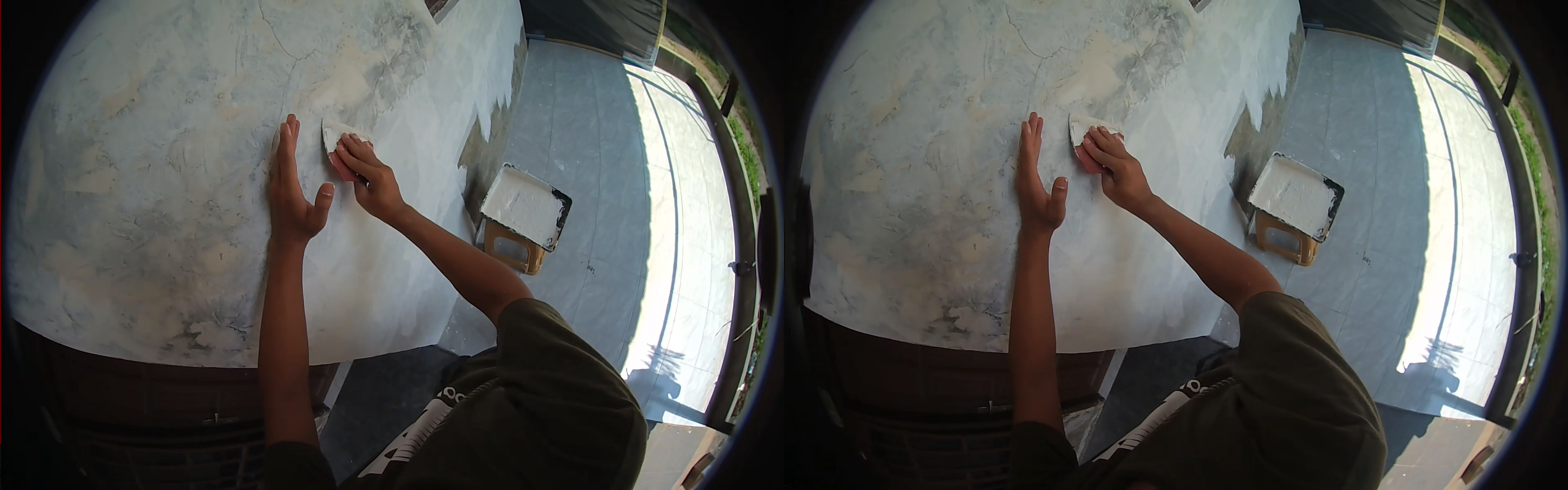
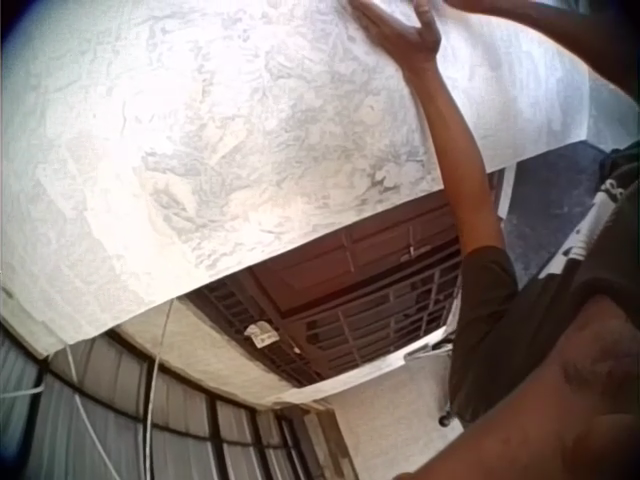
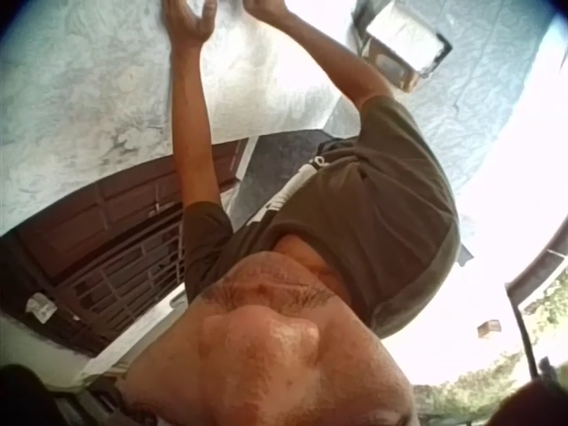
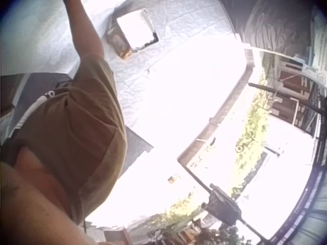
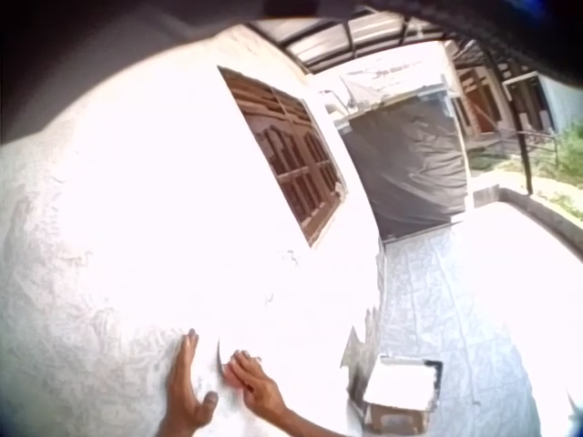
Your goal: Applying wall putty to a wall using a putty knife.
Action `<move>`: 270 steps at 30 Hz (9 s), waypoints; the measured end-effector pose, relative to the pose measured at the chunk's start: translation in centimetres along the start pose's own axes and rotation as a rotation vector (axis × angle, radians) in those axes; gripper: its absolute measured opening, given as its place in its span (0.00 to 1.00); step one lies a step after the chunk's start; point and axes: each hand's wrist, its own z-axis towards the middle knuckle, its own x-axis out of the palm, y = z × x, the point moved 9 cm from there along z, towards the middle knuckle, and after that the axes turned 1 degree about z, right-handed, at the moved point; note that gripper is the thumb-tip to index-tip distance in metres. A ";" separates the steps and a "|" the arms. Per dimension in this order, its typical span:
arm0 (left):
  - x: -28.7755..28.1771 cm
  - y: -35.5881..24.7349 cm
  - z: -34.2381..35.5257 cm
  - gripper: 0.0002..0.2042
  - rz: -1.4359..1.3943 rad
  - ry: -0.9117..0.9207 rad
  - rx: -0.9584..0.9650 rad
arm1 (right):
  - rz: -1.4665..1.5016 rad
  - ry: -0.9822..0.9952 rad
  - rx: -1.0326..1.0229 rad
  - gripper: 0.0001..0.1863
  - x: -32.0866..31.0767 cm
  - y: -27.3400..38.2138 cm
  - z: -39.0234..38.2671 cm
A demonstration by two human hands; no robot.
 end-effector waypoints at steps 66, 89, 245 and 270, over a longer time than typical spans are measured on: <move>0.1 -0.2 -0.4 0.46 0.042 0.011 0.019 | -0.010 -0.231 0.059 0.32 0.5 3.4 3.6; 0.7 -0.6 0.1 0.45 0.024 0.020 -0.004 | 0.030 -0.319 0.037 0.29 -4.4 -1.6 6.4; 4.9 0.7 -1.1 0.44 0.091 0.211 -0.029 | -0.024 -0.330 0.628 0.26 -8.4 -9.6 -8.8; 5.1 0.6 -1.0 0.46 0.101 0.202 -0.029 | 0.028 -0.114 0.717 0.27 -8.0 -7.5 -8.1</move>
